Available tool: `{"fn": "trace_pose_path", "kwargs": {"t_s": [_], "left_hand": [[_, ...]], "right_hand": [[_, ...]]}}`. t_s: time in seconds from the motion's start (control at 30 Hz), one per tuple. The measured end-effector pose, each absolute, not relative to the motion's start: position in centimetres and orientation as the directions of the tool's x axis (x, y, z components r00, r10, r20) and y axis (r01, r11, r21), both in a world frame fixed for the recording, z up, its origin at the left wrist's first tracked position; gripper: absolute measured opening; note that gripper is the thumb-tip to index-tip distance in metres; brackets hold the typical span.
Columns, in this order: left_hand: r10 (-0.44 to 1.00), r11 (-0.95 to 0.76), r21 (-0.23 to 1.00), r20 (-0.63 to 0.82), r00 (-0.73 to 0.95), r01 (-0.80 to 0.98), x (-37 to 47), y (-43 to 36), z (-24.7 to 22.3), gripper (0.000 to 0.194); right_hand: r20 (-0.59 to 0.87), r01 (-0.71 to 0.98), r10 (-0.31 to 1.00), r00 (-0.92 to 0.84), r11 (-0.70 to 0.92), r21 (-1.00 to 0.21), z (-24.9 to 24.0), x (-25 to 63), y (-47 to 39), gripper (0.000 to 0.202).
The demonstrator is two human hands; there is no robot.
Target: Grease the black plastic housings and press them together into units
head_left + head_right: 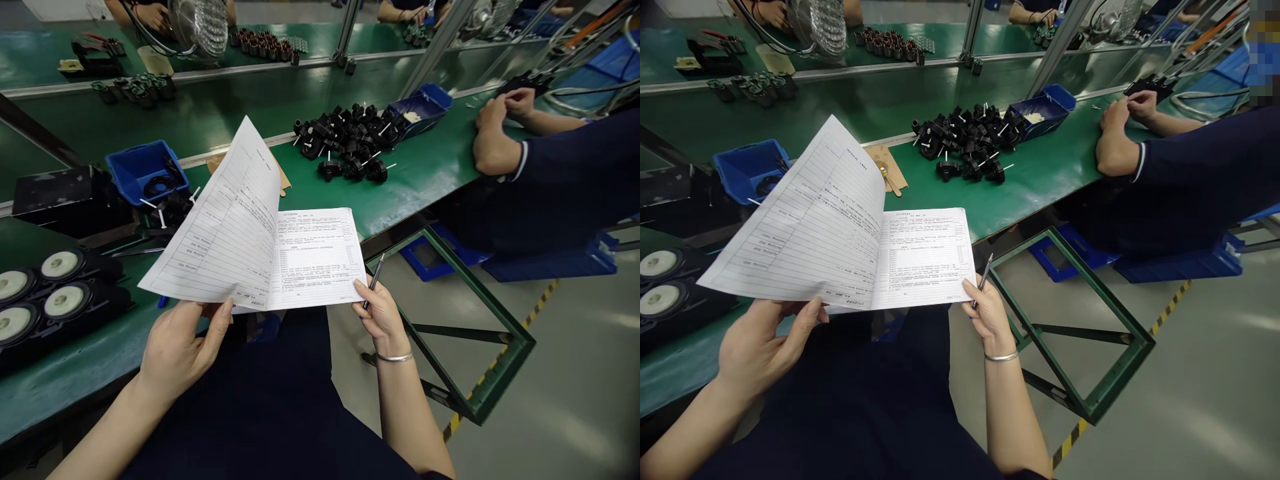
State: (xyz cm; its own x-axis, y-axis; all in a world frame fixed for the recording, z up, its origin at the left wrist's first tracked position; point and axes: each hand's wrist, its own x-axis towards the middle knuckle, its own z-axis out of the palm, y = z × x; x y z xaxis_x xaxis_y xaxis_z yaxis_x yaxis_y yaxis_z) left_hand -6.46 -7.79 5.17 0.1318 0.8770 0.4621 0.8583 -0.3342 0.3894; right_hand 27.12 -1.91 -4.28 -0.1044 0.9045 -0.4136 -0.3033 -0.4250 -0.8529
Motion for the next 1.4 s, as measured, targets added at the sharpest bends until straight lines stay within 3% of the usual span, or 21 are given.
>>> {"fn": "trace_pose_path", "kwargs": {"t_s": [0.23, 0.63, 0.77, 0.83, 0.9, 1.13, 1.4], "left_hand": [[0.884, -0.343, 0.404, 0.443, 0.147, 0.848, -6.4, -7.9, 5.3, 0.004], [0.898, -0.338, 0.488, 0.422, 0.121, 0.805, -6.0, -8.1, 4.9, 0.013], [0.884, -0.379, 0.462, 0.436, 0.168, 0.802, -5.0, -7.5, 4.6, 0.035], [0.858, -0.436, 0.381, 0.451, 0.247, 0.816, -4.2, -6.8, 4.0, 0.055], [0.836, -0.479, 0.292, 0.440, 0.328, 0.828, -3.1, -6.0, 3.2, 0.063], [0.771, -0.583, 0.199, 0.441, 0.459, 0.788, -0.3, -4.6, 1.3, 0.026], [0.817, -0.501, 0.427, 0.520, 0.249, 0.753, -1.9, -3.8, 2.9, 0.015]], "right_hand": [[-0.401, -0.322, 0.912, -0.091, -0.408, -0.854, -4.4, 27.4, -2.2, 0.031], [-0.379, -0.330, 0.921, -0.090, -0.386, -0.861, -4.3, 27.8, -2.6, 0.029], [-0.368, -0.336, 0.926, -0.085, -0.374, -0.864, -4.2, 27.6, -2.7, 0.029], [-0.361, -0.339, 0.929, -0.081, -0.366, -0.866, -4.1, 27.5, -2.8, 0.030], [-0.353, -0.343, 0.933, -0.075, -0.356, -0.869, -4.0, 27.4, -2.9, 0.028], [-0.329, -0.342, 0.944, -0.038, -0.322, -0.883, -3.2, 27.7, -3.7, 0.027], [-0.351, -0.368, 0.936, -0.008, -0.329, -0.870, -2.0, 27.9, -4.5, 0.034]]}}
